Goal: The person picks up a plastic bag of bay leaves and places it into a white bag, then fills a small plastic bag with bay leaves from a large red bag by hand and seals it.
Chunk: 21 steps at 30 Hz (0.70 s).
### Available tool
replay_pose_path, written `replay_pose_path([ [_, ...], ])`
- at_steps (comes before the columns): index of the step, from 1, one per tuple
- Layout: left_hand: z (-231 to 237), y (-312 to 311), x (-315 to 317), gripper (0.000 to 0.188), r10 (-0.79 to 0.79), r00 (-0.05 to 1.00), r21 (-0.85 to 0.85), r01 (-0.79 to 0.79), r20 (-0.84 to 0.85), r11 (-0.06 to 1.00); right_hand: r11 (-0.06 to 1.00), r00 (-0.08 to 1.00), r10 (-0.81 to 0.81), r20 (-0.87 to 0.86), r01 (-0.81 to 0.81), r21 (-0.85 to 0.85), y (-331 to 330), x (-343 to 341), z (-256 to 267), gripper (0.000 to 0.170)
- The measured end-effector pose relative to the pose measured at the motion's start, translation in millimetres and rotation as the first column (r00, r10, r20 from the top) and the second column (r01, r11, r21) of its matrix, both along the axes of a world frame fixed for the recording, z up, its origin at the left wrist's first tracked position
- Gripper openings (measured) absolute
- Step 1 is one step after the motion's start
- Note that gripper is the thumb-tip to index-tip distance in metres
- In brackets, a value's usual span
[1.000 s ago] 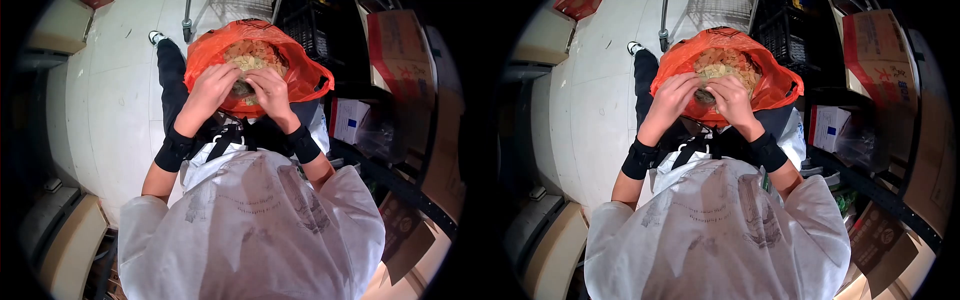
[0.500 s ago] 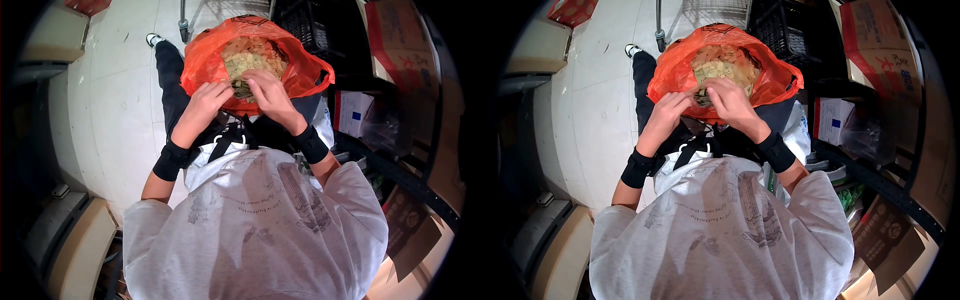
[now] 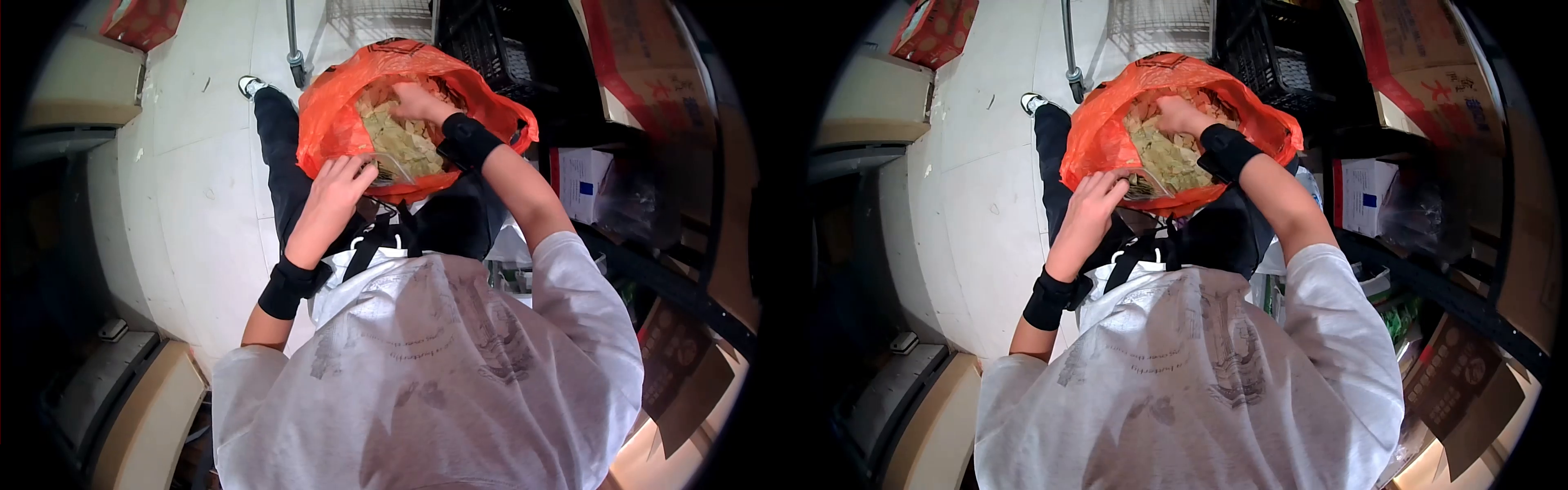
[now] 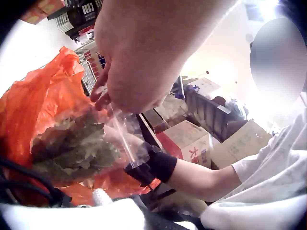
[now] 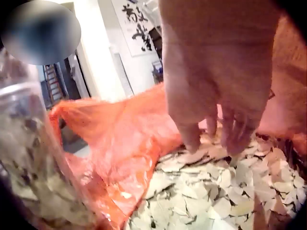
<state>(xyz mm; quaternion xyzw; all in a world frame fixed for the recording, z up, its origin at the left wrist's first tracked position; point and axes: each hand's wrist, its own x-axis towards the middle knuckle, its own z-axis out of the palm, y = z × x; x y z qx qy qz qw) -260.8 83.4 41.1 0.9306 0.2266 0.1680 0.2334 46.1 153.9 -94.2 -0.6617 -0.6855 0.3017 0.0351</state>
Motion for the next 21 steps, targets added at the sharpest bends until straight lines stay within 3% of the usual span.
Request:
replay_pose_path([
  [2, -2, -2, 1, 0.043, 0.019, 0.998, -0.025, -0.017, 0.061, 1.0, 0.996, 0.997, 0.08, -0.016, -0.08, -0.042, 2, -10, 1, 0.082],
  [6, -2, -3, 2, 0.046, 0.021, 1.0, -0.012, -0.021, 0.014, 1.0, 0.991, 0.985, 0.128, 0.112, -0.132, 0.029, 5, -28, -19, 0.097],
  [12, -6, -3, 2, 0.054, 0.006, 1.0, -0.06, -0.006, -0.003, 0.998, 0.933, 0.952, 0.267, 0.15, -0.294, 0.208, 9, -29, -40, 0.073],
  [14, -9, -3, 2, 0.056, 0.006, 1.0, -0.067, -0.006, 0.003, 0.998, 0.845, 0.891, 0.346, 0.293, -0.432, 0.315, 7, -31, -40, 0.053],
  [17, -4, -3, 2, 0.056, 0.014, 1.0, -0.083, -0.015, -0.004, 0.996, 0.775, 0.874, 0.319, 0.367, -0.464, 0.43, 7, -34, -57, 0.041],
  [21, -5, -2, 2, 0.055, 0.016, 1.0, -0.074, -0.015, 0.009, 0.997, 0.756, 0.849, 0.296, 0.438, -0.488, 0.436, 5, -36, -54, 0.034],
])
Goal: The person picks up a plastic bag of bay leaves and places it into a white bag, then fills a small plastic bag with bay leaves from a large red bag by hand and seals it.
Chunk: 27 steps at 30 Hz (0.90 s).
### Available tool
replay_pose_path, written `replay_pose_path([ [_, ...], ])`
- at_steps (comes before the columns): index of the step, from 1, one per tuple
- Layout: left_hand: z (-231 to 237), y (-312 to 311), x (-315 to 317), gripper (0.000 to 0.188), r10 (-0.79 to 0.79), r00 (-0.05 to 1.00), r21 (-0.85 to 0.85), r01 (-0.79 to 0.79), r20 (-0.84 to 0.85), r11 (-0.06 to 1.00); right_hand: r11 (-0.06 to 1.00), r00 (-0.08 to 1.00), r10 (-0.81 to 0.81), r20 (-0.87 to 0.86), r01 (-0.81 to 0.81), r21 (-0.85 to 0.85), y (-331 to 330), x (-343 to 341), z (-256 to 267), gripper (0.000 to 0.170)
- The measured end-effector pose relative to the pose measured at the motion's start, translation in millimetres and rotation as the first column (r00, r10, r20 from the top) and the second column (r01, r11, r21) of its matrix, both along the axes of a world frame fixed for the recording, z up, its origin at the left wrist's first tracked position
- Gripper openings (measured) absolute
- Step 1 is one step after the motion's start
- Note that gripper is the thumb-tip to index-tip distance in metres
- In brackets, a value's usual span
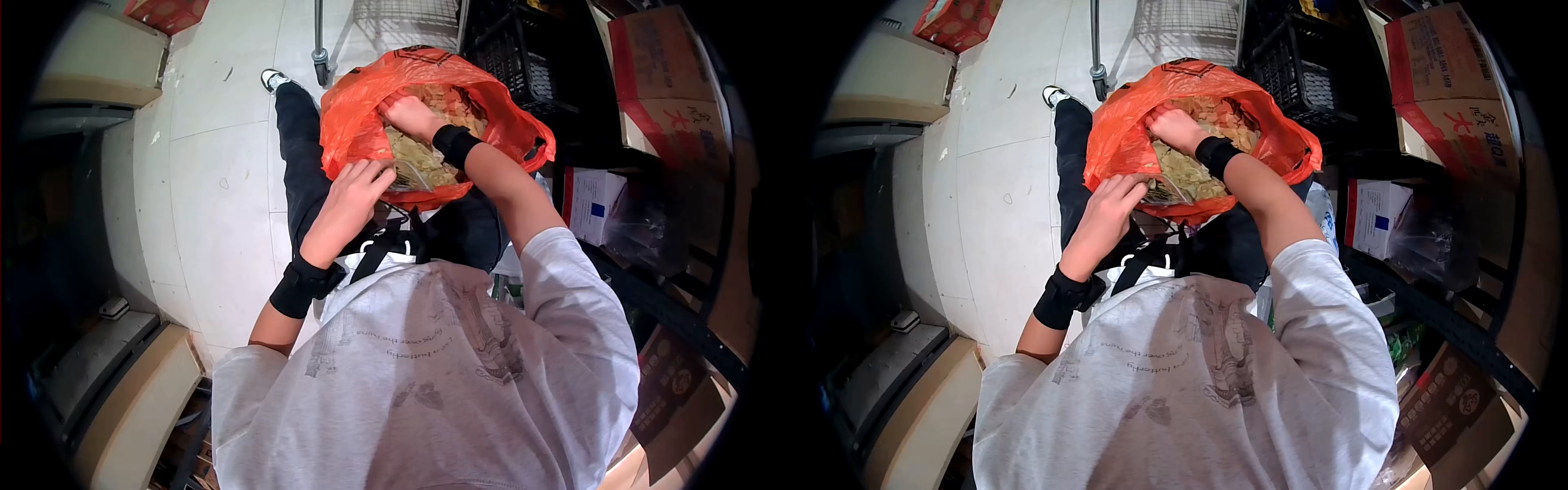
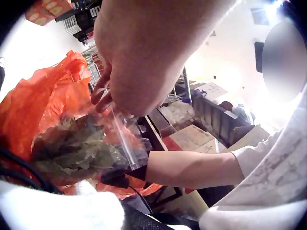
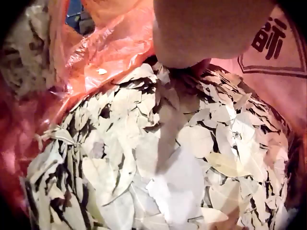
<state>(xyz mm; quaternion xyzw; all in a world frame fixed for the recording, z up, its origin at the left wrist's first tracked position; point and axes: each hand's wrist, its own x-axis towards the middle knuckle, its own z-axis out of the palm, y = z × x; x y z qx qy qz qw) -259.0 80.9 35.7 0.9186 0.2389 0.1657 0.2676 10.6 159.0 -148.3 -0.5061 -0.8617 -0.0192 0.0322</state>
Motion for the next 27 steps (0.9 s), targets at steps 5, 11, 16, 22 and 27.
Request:
replay_pose_path([
  [5, -3, 1, -2, 0.052, 0.014, 1.0, 0.009, -0.014, 0.015, 1.0, 0.999, 0.999, 0.009, 0.046, -0.007, -0.046, -9, 10, 34, 0.023],
  [11, 2, 4, 3, 0.042, 0.012, 0.996, 0.009, -0.013, 0.088, 1.0, 0.991, 0.979, -0.133, -0.154, 0.127, -0.047, -42, 44, 62, 0.017],
  [16, -3, 7, 3, 0.049, 0.017, 0.999, -0.009, -0.017, 0.043, 1.0, 0.907, 0.797, -0.397, -0.456, 0.417, -0.06, -74, 57, 76, 0.017],
  [22, -5, 10, 5, 0.043, 0.028, 0.997, -0.023, -0.027, 0.072, 0.999, 0.887, 0.719, -0.442, -0.536, 0.44, -0.14, -87, 60, 76, 0.019],
  [27, -11, 15, 5, 0.041, 0.041, 0.998, -0.028, -0.039, 0.055, 0.999, 0.841, 0.59, -0.511, -0.626, 0.493, -0.222, -103, 43, 110, 0.018],
])
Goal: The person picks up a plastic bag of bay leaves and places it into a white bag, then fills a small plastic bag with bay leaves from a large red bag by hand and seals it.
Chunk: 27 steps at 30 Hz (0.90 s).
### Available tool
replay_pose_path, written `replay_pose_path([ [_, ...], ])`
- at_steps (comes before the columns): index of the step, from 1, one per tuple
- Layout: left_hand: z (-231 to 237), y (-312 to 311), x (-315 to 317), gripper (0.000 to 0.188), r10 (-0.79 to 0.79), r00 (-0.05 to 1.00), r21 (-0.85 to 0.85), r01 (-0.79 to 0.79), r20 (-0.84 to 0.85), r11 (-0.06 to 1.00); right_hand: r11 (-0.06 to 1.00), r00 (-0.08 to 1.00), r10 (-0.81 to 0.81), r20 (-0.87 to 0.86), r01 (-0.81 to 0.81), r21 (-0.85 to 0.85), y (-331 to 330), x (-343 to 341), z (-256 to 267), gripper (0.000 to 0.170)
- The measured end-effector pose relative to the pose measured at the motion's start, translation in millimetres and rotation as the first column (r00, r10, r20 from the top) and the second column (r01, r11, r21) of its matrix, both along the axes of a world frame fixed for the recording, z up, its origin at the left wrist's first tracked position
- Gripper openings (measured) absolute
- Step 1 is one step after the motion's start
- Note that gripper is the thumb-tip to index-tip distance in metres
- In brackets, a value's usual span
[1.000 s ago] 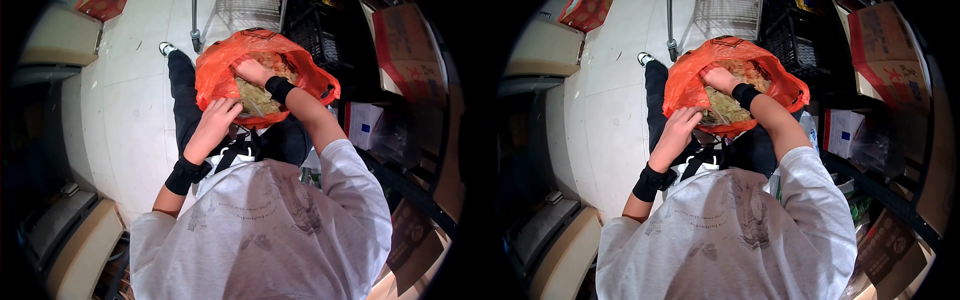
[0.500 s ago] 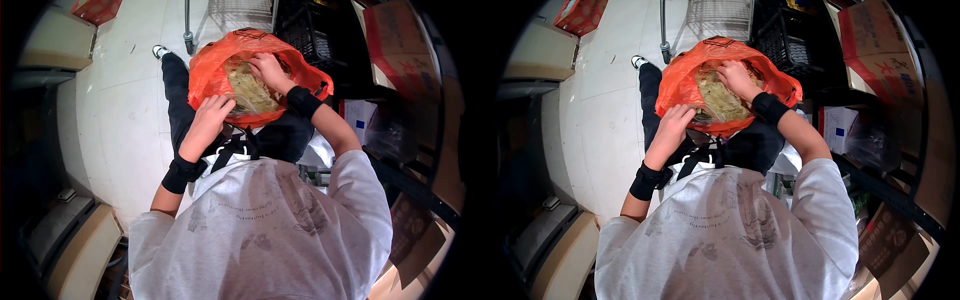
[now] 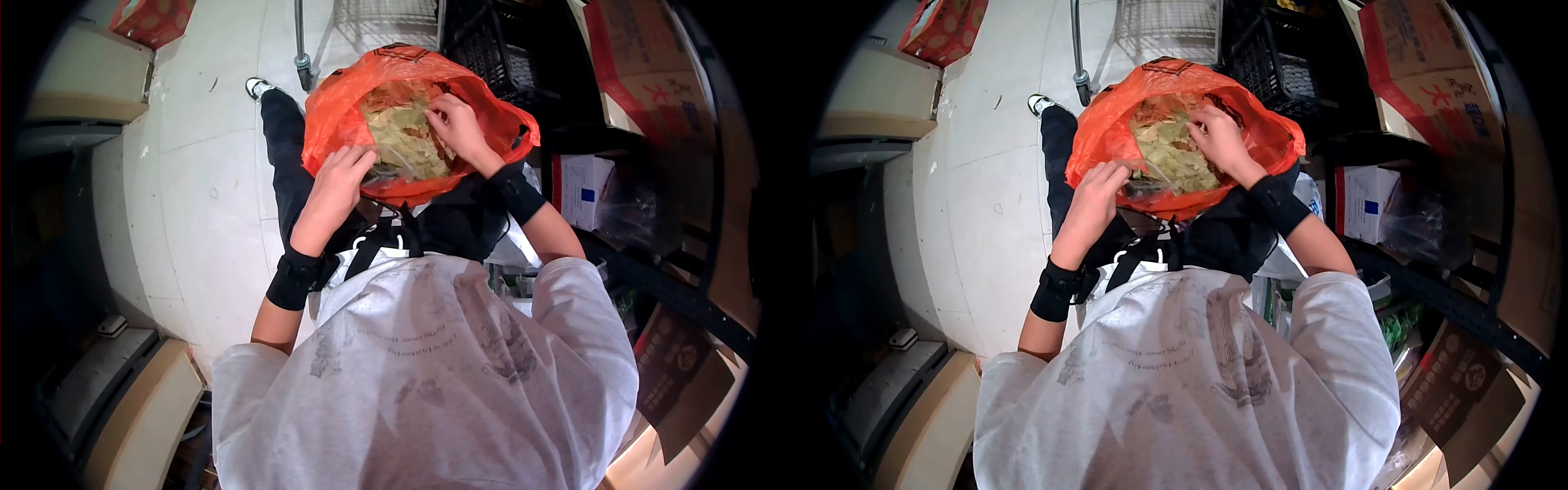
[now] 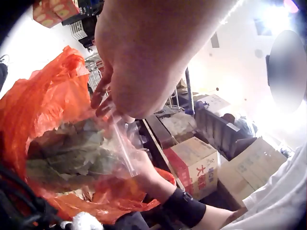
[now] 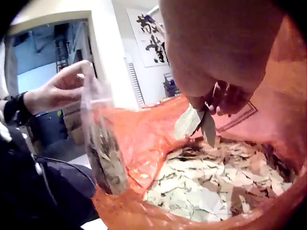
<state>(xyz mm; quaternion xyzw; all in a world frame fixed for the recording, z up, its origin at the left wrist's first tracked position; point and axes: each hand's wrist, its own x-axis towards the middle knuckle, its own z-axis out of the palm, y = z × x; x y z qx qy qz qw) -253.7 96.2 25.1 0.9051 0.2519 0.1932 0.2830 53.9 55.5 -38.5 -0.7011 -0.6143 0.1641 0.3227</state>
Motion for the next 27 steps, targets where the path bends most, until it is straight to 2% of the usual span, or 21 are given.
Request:
replay_pose_path([
  [4, -6, -1, 0, 0.041, 0.02, 0.999, -0.01, -0.02, 0.026, 1.0, 0.992, 0.996, -0.062, -0.06, 0.068, 0.109, -26, -35, 77, 0.015],
  [6, -3, 1, 1, 0.041, 0.009, 1.0, -0.022, -0.008, 0.024, 1.0, 0.985, 0.971, -0.127, -0.205, 0.148, 0.093, -44, -56, 103, 0.015],
  [7, -1, 2, 2, 0.042, 0.003, 1.0, -0.031, -0.002, 0.02, 1.0, 0.977, 0.921, -0.169, -0.352, 0.204, 0.065, -50, -67, 103, 0.018],
  [11, 2, 1, 4, 0.042, -0.01, 1.0, -0.026, 0.011, 0.028, 1.0, 0.96, 0.799, -0.242, -0.551, 0.28, -0.014, -64, -100, 97, 0.018],
  [12, 3, 1, 4, 0.041, -0.016, 1.0, -0.032, 0.016, 0.024, 0.999, 0.959, 0.798, -0.244, -0.55, 0.283, -0.015, -65, -104, 90, 0.018],
  [14, 3, 1, 3, 0.041, -0.018, 1.0, -0.039, 0.019, 0.02, 0.999, 0.942, 0.723, -0.231, -0.651, 0.334, 0.037, -64, -112, 78, 0.017],
  [16, 1, 1, 3, 0.04, -0.021, 0.998, -0.019, 0.022, 0.055, 1.0, 0.94, 0.738, -0.233, -0.633, 0.337, 0.047, -64, -114, 70, 0.016],
  [17, 0, 0, 2, 0.04, -0.018, 0.998, -0.02, 0.019, 0.056, 1.0, 0.946, 0.796, -0.2, -0.571, 0.309, 0.1, -65, -114, 68, 0.015],
  [18, 0, 0, 3, 0.033, -0.008, 0.996, -0.021, 0.009, 0.087, 1.0, 0.949, 0.848, -0.167, -0.503, 0.276, 0.15, -65, -114, 68, 0.015],
  [19, 0, 0, 3, 0.027, 0.003, 0.993, -0.021, -0.001, 0.117, 1.0, 0.95, 0.849, -0.164, -0.503, 0.273, 0.152, -65, -112, 67, 0.015],
  [21, 0, 0, 3, 0.027, 0.013, 0.992, -0.027, -0.01, 0.122, 1.0, 0.971, 0.928, -0.106, -0.357, 0.175, 0.166, -67, -105, 68, 0.012],
  [22, 0, 0, 3, 0.027, 0.018, 0.992, -0.033, -0.014, 0.126, 0.999, 0.971, 0.929, -0.104, -0.356, 0.172, 0.166, -68, -101, 67, 0.012],
  [24, 0, 0, 3, 0.028, 0.019, 0.991, -0.049, -0.013, 0.13, 0.999, 0.972, 0.986, -0.007, -0.168, 0.046, 0.23, -67, -94, 65, 0.01],
  [25, 0, 0, 3, 0.03, 0.017, 0.991, -0.064, -0.009, 0.134, 0.998, 0.972, 0.986, -0.007, -0.167, 0.046, 0.23, -66, -91, 65, 0.01],
  [27, 2, -1, 3, 0.031, 0.012, 0.993, -0.061, -0.004, 0.121, 0.998, 0.96, 0.993, 0.116, -0.038, -0.102, 0.26, -63, -88, 69, 0.01],
])
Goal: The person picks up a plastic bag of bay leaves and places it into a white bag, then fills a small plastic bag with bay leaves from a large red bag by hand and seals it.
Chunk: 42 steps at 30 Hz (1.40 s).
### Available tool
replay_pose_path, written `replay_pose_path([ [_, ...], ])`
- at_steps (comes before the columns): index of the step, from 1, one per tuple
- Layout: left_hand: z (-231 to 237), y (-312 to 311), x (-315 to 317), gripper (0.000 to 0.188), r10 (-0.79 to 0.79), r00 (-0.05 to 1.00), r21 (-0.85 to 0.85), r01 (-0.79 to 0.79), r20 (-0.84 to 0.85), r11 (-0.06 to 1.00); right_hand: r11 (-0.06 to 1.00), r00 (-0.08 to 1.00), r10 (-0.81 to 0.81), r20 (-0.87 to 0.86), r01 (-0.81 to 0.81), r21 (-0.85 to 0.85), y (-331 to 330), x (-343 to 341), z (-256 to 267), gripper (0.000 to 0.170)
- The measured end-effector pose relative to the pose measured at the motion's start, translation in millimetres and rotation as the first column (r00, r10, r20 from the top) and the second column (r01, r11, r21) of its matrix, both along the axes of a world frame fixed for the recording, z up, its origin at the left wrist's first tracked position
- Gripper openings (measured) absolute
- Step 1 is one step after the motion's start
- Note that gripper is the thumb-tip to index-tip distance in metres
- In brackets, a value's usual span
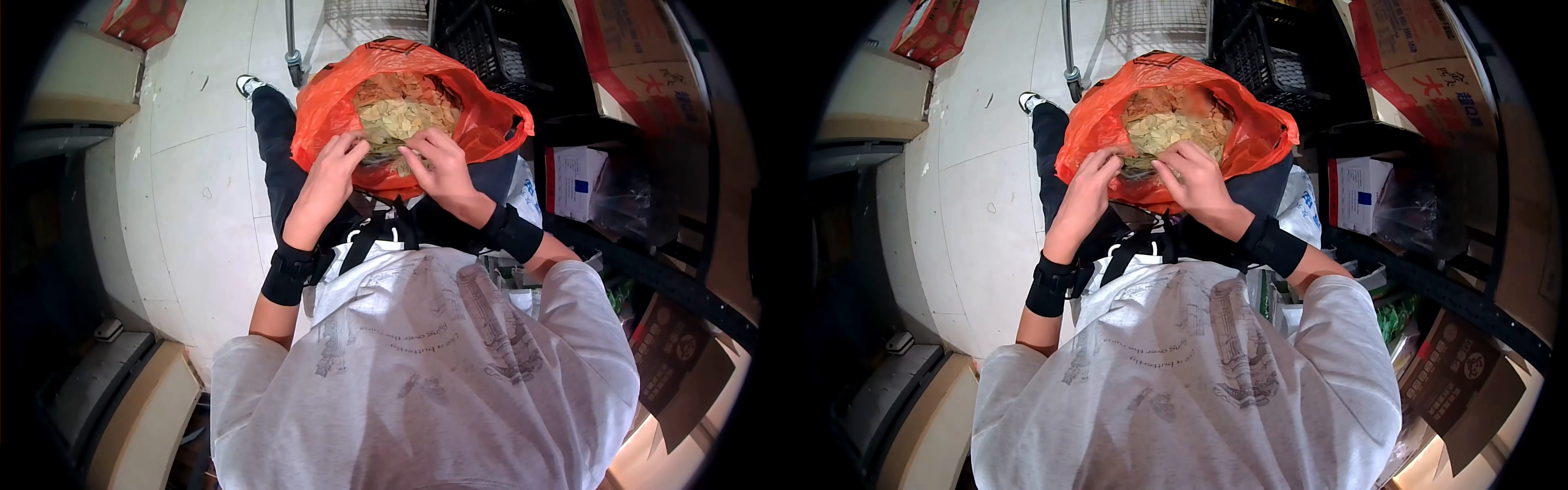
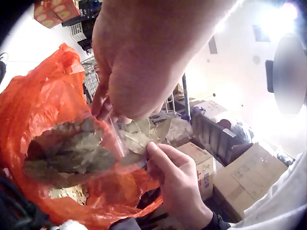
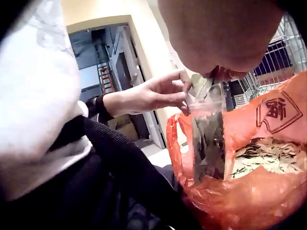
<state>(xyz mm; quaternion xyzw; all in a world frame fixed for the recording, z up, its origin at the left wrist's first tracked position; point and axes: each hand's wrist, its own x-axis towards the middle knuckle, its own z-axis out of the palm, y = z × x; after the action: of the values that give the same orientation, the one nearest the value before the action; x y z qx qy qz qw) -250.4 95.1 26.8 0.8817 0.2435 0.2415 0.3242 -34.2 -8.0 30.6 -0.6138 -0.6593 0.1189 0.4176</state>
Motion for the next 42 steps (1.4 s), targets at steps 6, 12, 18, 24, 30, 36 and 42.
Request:
replay_pose_path([
  [6, 1, -2, 0, 0.036, 0.002, 1.0, -0.02, -0.002, -0.007, 1.0, 0.992, 0.986, 0.075, 0.151, -0.058, -0.115, 6, 3, 20, 0.009],
  [12, 1, -4, 0, 0.038, -0.002, 1.0, -0.037, 0.002, 0.006, 0.999, 0.983, 0.95, 0.172, 0.26, -0.147, -0.112, 4, 12, 30, 0.011],
  [18, 1, -7, 2, 0.039, -0.023, 1.0, -0.027, 0.022, -0.019, 0.999, 0.967, 0.921, 0.228, 0.314, -0.176, -0.186, 5, 18, 31, 0.011],
  [24, 0, -8, 6, 0.041, -0.052, 0.998, 0.019, 0.053, -0.023, 0.998, 0.946, 0.888, 0.276, 0.368, -0.182, -0.269, 20, 6, 27, 0.015],
  [30, -2, -6, 0, 0.043, -0.049, 0.998, 0.006, 0.049, -0.042, 0.999, 0.929, 0.957, 0.232, 0.175, -0.165, -0.332, 34, 12, 34, 0.019],
  [36, -3, -8, 2, 0.048, -0.085, 0.996, 0.002, 0.086, -0.036, 0.996, 0.836, 0.901, 0.343, 0.265, -0.164, -0.524, 58, 10, 19, 0.012],
  [42, 6, -10, -2, 0.036, -0.076, 0.997, -0.028, 0.075, -0.035, 0.997, 0.854, 0.861, 0.421, 0.285, -0.27, -0.446, 59, 6, 6, 0.011],
])
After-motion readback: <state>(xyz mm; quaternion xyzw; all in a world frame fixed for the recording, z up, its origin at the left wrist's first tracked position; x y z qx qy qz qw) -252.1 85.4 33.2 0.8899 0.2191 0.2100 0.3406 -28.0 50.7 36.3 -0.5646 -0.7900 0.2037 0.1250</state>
